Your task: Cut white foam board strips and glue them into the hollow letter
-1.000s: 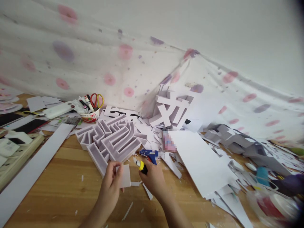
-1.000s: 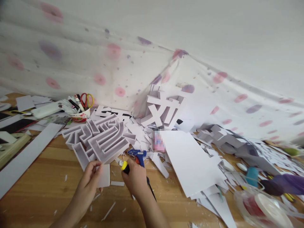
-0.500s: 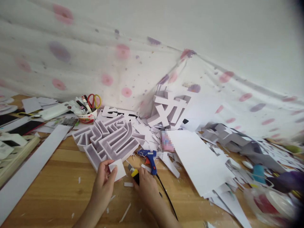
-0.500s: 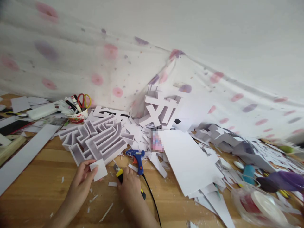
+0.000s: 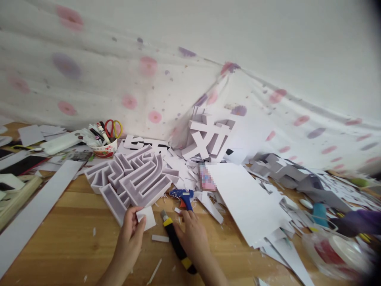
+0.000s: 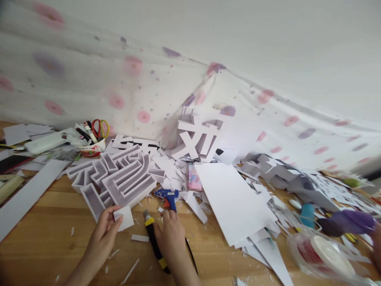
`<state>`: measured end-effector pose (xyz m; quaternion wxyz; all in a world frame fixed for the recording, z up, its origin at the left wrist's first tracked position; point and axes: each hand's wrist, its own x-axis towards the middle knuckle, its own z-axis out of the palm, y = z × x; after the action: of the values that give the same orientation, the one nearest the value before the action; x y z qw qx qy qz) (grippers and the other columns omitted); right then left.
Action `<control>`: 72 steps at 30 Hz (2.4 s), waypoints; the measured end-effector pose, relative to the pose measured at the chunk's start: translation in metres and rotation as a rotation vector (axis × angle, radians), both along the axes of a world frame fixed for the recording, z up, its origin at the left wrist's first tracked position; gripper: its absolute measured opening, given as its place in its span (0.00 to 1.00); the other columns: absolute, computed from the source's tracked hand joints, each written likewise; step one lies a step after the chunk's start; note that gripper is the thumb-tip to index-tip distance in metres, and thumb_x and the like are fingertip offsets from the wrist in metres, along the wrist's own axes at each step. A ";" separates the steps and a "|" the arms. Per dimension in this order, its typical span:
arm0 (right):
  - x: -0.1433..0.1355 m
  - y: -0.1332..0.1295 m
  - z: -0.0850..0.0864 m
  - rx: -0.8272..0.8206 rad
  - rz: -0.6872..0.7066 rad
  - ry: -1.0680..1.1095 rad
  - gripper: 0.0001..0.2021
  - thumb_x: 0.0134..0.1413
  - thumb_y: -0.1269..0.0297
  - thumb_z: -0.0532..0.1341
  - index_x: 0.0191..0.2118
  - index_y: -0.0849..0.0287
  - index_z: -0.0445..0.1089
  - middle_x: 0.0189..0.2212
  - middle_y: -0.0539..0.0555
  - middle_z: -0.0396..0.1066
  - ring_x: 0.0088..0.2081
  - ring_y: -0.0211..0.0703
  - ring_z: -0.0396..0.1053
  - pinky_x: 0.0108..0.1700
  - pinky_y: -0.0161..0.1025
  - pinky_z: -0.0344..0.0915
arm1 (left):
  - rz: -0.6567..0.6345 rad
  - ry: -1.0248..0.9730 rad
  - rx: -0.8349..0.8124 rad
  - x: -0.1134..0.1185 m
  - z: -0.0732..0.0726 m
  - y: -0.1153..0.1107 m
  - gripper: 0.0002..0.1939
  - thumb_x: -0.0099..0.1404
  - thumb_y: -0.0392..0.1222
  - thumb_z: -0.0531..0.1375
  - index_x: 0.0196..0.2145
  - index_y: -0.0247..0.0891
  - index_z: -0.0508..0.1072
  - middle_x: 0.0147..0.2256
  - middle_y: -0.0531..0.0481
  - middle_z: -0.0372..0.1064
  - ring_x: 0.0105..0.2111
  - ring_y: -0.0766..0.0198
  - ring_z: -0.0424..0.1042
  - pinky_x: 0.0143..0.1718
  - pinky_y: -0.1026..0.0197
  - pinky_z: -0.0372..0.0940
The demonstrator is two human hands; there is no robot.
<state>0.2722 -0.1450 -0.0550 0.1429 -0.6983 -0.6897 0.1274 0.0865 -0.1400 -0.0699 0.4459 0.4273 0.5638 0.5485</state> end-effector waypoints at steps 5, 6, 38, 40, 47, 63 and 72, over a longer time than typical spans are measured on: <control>0.030 0.013 -0.014 0.108 -0.216 0.086 0.09 0.52 0.63 0.56 0.40 0.58 0.64 0.38 0.57 0.68 0.42 0.50 0.68 0.41 0.42 0.64 | -0.032 0.075 -0.004 -0.003 -0.004 -0.004 0.19 0.55 0.53 0.58 0.41 0.42 0.63 0.34 0.50 0.69 0.34 0.58 0.71 0.36 0.58 0.65; 0.032 0.015 -0.018 0.106 -0.250 0.117 0.11 0.52 0.62 0.56 0.42 0.59 0.63 0.39 0.58 0.68 0.43 0.50 0.68 0.41 0.41 0.64 | -0.039 0.101 -0.003 -0.004 -0.005 -0.005 0.19 0.55 0.53 0.58 0.42 0.42 0.64 0.35 0.50 0.69 0.35 0.58 0.71 0.36 0.58 0.65; -0.057 0.005 0.035 0.083 0.600 0.535 0.21 0.50 0.61 0.64 0.51 0.53 0.64 0.48 0.55 0.64 0.50 0.45 0.61 0.52 0.42 0.60 | -0.122 -0.781 -0.368 -0.012 0.034 -0.012 0.20 0.53 0.44 0.57 0.45 0.43 0.68 0.27 0.51 0.68 0.22 0.67 0.64 0.19 0.67 0.55; -0.065 0.010 0.032 0.073 0.642 0.559 0.18 0.51 0.63 0.63 0.50 0.52 0.65 0.47 0.54 0.65 0.50 0.44 0.62 0.52 0.42 0.59 | -0.109 -0.686 -0.316 -0.018 0.032 -0.011 0.20 0.51 0.43 0.58 0.45 0.44 0.68 0.30 0.51 0.70 0.26 0.65 0.68 0.21 0.66 0.59; -0.071 0.032 0.028 0.036 0.531 0.748 0.03 0.56 0.67 0.58 0.35 0.58 0.69 0.31 0.49 0.70 0.35 0.37 0.68 0.39 0.32 0.63 | -0.227 -0.371 -0.196 -0.050 0.045 -0.014 0.21 0.56 0.55 0.56 0.41 0.40 0.72 0.43 0.43 0.71 0.46 0.53 0.69 0.46 0.50 0.66; -0.103 0.030 -0.012 0.184 0.685 -0.069 0.09 0.56 0.74 0.53 0.43 0.61 0.62 0.33 0.56 0.73 0.35 0.46 0.71 0.34 0.37 0.64 | -0.247 0.674 0.157 -0.113 0.012 -0.006 0.13 0.59 0.49 0.53 0.38 0.46 0.74 0.45 0.47 0.69 0.45 0.57 0.68 0.36 0.64 0.66; -0.107 0.030 -0.035 0.301 0.620 0.028 0.11 0.55 0.76 0.53 0.44 0.59 0.62 0.33 0.56 0.71 0.36 0.45 0.69 0.39 0.39 0.65 | -0.409 0.839 0.197 -0.108 0.011 -0.004 0.14 0.56 0.42 0.55 0.40 0.45 0.72 0.45 0.46 0.70 0.46 0.55 0.68 0.50 0.56 0.61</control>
<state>0.1649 -0.1149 -0.0904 0.2084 -0.4246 -0.8782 0.0713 -0.0211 -0.1441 -0.0584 0.2358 0.7542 0.5450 0.2804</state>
